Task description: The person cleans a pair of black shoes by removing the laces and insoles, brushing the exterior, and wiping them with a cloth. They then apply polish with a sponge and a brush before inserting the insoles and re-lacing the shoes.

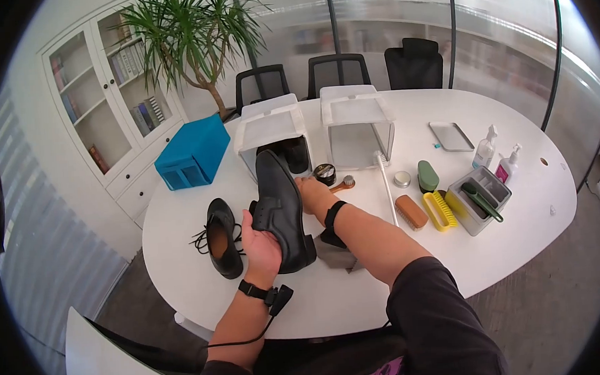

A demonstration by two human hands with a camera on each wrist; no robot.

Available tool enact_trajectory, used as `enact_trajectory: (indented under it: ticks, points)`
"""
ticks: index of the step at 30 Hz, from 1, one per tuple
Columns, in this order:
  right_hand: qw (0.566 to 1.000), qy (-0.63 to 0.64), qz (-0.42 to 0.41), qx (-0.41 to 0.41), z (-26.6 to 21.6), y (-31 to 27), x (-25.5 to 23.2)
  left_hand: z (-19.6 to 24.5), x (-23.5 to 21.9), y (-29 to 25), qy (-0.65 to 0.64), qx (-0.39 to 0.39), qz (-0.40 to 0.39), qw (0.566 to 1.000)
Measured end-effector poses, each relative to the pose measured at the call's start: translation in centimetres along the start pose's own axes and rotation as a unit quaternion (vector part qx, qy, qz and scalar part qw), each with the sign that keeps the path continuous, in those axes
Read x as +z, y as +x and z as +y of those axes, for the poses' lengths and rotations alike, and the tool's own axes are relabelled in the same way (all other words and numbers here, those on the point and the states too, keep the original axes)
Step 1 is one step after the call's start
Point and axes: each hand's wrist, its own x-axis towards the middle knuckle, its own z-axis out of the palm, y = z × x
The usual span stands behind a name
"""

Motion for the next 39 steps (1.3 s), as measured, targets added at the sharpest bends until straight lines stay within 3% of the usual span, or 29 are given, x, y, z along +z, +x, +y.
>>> enact_trajectory:
  ticks: [3, 5, 7, 9, 10, 11, 14, 15, 17, 19, 21, 23, 26, 27, 29, 30, 32, 33, 35, 36, 39]
  points:
    - [0.995, 0.06, 0.01, 0.078, -1.8, -0.9, -2.0, -0.1, -0.1, 0.1, -0.002, 0.005, 0.009, 1.0]
    - [0.992, 0.075, -0.007, 0.103, -0.6, -0.4, 0.2, -0.2, -0.1, 0.2, -0.01, -0.017, 0.014, 1.0]
    - [0.99, 0.1, 0.046, 0.088, 0.2, -1.6, -0.8, 0.1, 0.1, 0.1, -0.013, -0.004, 0.01, 1.0]
    - [0.961, 0.194, 0.108, 0.166, -0.2, -4.6, -7.4, 0.2, -0.1, 0.2, -0.027, -0.022, 0.014, 0.999]
    - [0.913, 0.335, 0.041, 0.231, -0.6, -6.5, -12.3, 0.2, -0.3, 0.2, -0.02, -0.02, 0.022, 0.999]
    - [0.912, 0.332, 0.036, 0.237, 0.5, -7.6, -12.2, 0.2, -0.4, 0.2, -0.013, -0.015, 0.03, 0.999]
    - [0.774, 0.58, 0.076, 0.244, 3.1, -10.5, -11.1, 0.3, 0.0, 0.2, 0.002, -0.012, 0.065, 0.998]
    - [0.774, 0.579, 0.078, 0.246, 3.9, -11.5, -10.3, 0.3, -0.1, 0.3, 0.002, -0.015, 0.063, 0.998]
    - [0.517, 0.825, 0.076, 0.215, 5.4, -13.1, -9.2, 0.3, -0.5, 0.4, 0.002, 0.0, 0.046, 0.999]
    - [0.495, 0.836, 0.032, 0.234, 2.3, -14.5, -13.1, 0.3, -0.9, 0.5, 0.017, 0.009, 0.051, 0.999]
    - [0.582, 0.784, 0.026, 0.214, 1.2, -14.2, -12.2, 0.4, -0.8, 0.5, 0.012, 0.001, 0.049, 0.999]
    - [0.606, 0.764, 0.015, 0.22, 1.5, -14.4, -13.0, 0.5, -0.7, 0.3, 0.029, 0.018, 0.06, 0.998]
    - [0.603, 0.724, 0.194, 0.274, 4.6, -14.4, -13.9, 0.2, -1.1, 0.8, 0.032, 0.047, 0.07, 0.996]
    - [0.617, 0.718, 0.184, 0.266, 6.0, -14.7, -13.9, 0.2, -1.1, 0.7, 0.018, 0.029, 0.061, 0.998]
    - [0.589, 0.692, 0.302, 0.286, 8.8, -15.5, -13.8, 0.3, -0.6, 0.4, -0.008, 0.021, 0.054, 0.998]
    - [0.601, 0.689, 0.293, 0.278, 10.1, -15.8, -13.5, 0.5, 0.0, 0.2, -0.004, 0.008, 0.051, 0.999]
    - [0.699, 0.477, 0.399, 0.354, 12.3, -16.5, -12.8, 0.3, -0.4, 0.4, -0.01, 0.006, 0.055, 0.998]
    - [0.707, 0.48, 0.387, 0.347, 13.2, -16.8, -12.8, 0.3, -1.2, 0.7, 0.005, -0.001, 0.057, 0.998]
    - [0.812, 0.314, 0.362, 0.334, 13.9, -17.4, -12.2, 0.2, -2.0, 0.0, 0.014, -0.007, 0.074, 0.997]
    - [0.819, 0.275, 0.318, 0.39, 12.8, -17.4, -13.9, 0.3, -1.3, 0.0, 0.004, -0.018, 0.064, 0.998]
    - [0.828, 0.206, 0.316, 0.415, 12.6, -17.6, -14.3, 0.4, -0.9, 0.2, -0.005, -0.025, 0.061, 0.998]
